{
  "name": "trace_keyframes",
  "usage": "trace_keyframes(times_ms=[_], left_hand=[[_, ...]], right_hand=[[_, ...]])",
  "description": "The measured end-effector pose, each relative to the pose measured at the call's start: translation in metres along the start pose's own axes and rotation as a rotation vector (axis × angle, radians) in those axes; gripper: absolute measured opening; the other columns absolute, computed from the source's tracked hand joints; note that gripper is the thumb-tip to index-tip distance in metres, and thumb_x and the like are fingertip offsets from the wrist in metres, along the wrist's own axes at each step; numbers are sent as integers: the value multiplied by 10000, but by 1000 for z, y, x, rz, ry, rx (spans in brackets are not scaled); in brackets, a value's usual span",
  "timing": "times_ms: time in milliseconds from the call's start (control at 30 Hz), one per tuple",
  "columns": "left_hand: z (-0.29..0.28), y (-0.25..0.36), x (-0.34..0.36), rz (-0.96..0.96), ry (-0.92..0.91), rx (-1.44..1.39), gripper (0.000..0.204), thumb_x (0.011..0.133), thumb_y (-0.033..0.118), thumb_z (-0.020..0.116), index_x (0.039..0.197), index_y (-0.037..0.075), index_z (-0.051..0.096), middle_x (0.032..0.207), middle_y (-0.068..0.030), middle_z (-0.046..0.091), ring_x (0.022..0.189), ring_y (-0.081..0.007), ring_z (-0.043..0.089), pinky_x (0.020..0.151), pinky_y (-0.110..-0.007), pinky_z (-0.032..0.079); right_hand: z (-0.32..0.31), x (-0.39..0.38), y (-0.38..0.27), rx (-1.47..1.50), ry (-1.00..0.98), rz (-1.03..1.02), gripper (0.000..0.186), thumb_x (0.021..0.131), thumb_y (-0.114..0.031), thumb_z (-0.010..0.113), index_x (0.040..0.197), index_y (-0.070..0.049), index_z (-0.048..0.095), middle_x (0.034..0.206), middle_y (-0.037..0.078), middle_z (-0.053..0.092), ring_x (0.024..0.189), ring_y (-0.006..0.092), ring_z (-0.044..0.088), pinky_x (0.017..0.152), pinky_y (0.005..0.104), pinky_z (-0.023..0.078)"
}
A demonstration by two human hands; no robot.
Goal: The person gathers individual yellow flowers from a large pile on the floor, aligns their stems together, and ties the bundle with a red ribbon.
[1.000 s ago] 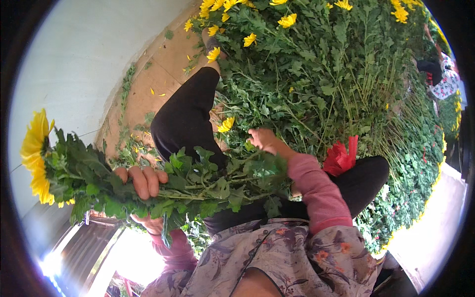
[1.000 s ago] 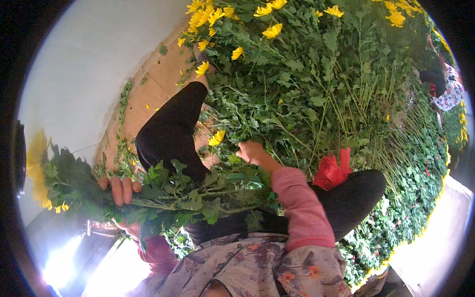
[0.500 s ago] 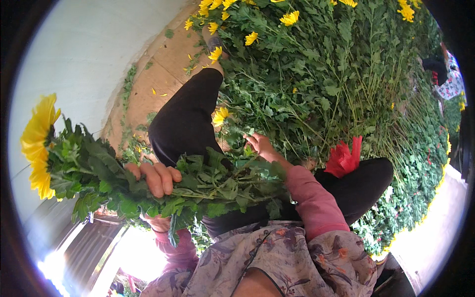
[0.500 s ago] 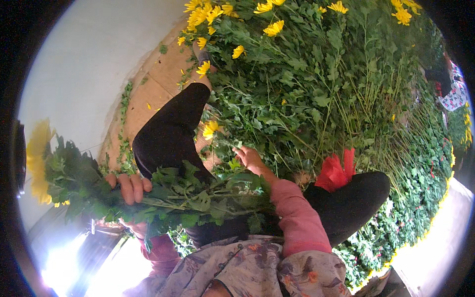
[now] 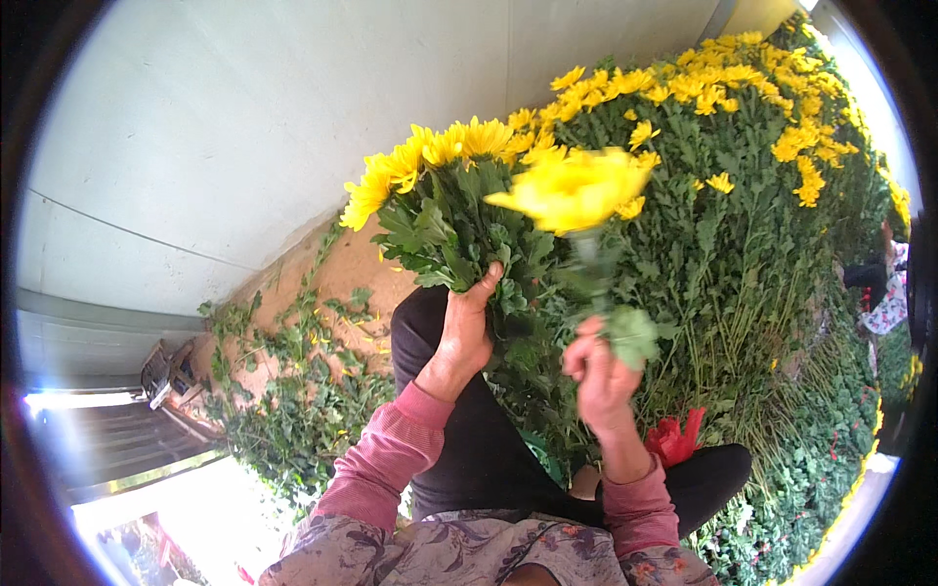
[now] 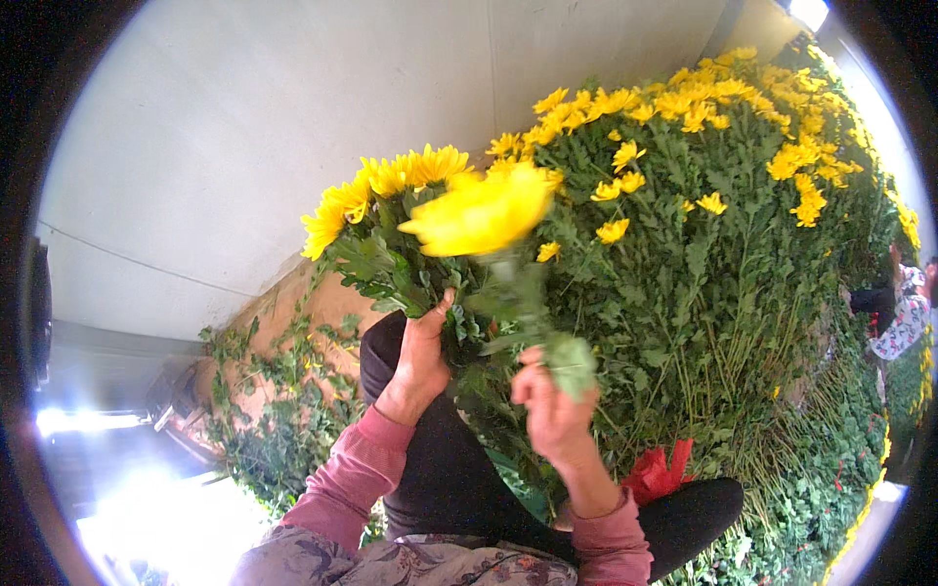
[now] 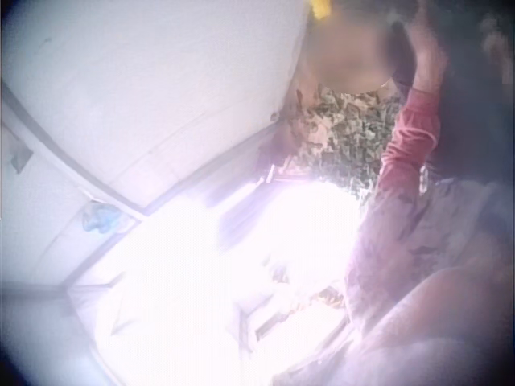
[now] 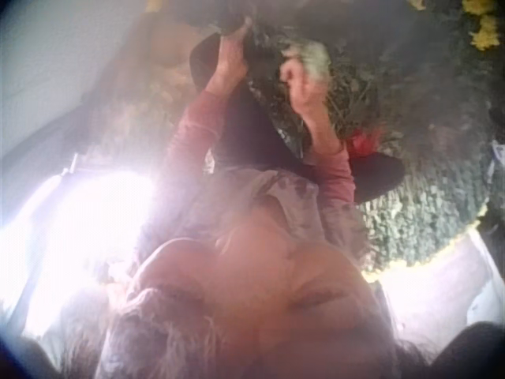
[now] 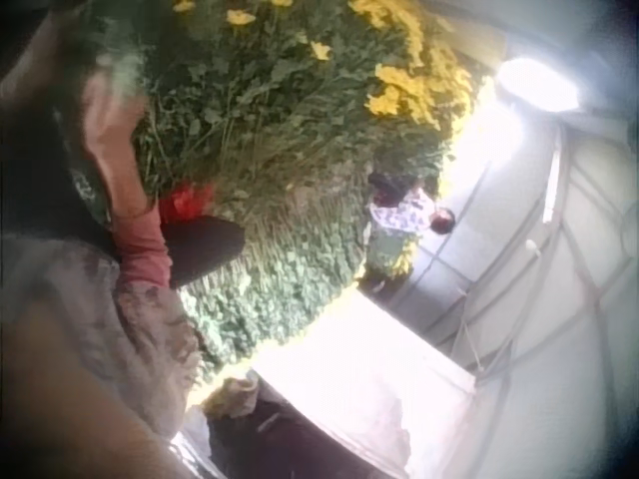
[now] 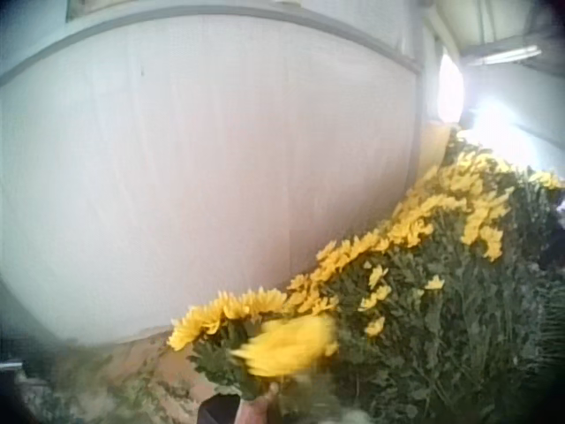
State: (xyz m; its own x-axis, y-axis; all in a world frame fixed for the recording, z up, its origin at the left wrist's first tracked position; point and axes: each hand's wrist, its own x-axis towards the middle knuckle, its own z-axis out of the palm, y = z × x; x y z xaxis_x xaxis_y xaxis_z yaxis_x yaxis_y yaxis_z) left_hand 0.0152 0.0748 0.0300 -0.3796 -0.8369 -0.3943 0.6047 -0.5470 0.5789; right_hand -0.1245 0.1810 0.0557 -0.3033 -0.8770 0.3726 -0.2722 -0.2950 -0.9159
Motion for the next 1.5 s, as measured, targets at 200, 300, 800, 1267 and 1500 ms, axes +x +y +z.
trace_keyframes(times_ms=[200, 300, 800, 1267, 1500], left_hand=[[-4, -13, -1, 4, -1, 304, 256, 954, 186, 499, 1173, 76, 572, 1052, -65, 644, 891, -187, 624, 771, -343, 527], [-14, -15, -2, -48, -45, 136, 310, 953, 250, 564, 1214, 82, 551, 1077, -58, 633, 905, -173, 610, 796, -333, 519], [-30, 9, -12, 89, -13, 15, 635, 964, 598, 387, 1052, -3, 573, 883, -122, 626, 824, -257, 613, 788, -391, 512], [-17, 10, -3, 68, 92, 137, 570, 987, 504, 422, 1147, -16, 592, 976, -130, 689, 799, -243, 681, 729, -370, 558], [4, 5, -10, 88, 60, 40, 420, 953, 372, 566, 1201, 32, 570, 1002, -109, 683, 784, -225, 673, 671, -389, 578]], right_hand=[[46, 2, 17, -442, -50, 40, 132, 951, -139, 546, 1038, -45, 575, 525, 69, 544, 439, 246, 567, 428, 369, 433], [55, 3, 9, -698, -88, 6, 123, 925, -156, 578, 975, -47, 549, 514, 75, 539, 438, 260, 566, 426, 386, 435], [-21, -51, 228, -1147, -136, 267, 248, 885, -279, 652, 1054, -101, 622, 957, 128, 609, 888, 318, 602, 715, 483, 485], [-45, -23, 183, -440, -307, 734, 360, 991, -249, 520, 1251, -3, 479, 1039, 153, 647, 844, 260, 608, 764, 403, 483], [-28, -30, 142, -219, -8, 593, 379, 957, -301, 585, 1183, 2, 607, 1001, 75, 659, 821, 157, 576, 750, 305, 469]])
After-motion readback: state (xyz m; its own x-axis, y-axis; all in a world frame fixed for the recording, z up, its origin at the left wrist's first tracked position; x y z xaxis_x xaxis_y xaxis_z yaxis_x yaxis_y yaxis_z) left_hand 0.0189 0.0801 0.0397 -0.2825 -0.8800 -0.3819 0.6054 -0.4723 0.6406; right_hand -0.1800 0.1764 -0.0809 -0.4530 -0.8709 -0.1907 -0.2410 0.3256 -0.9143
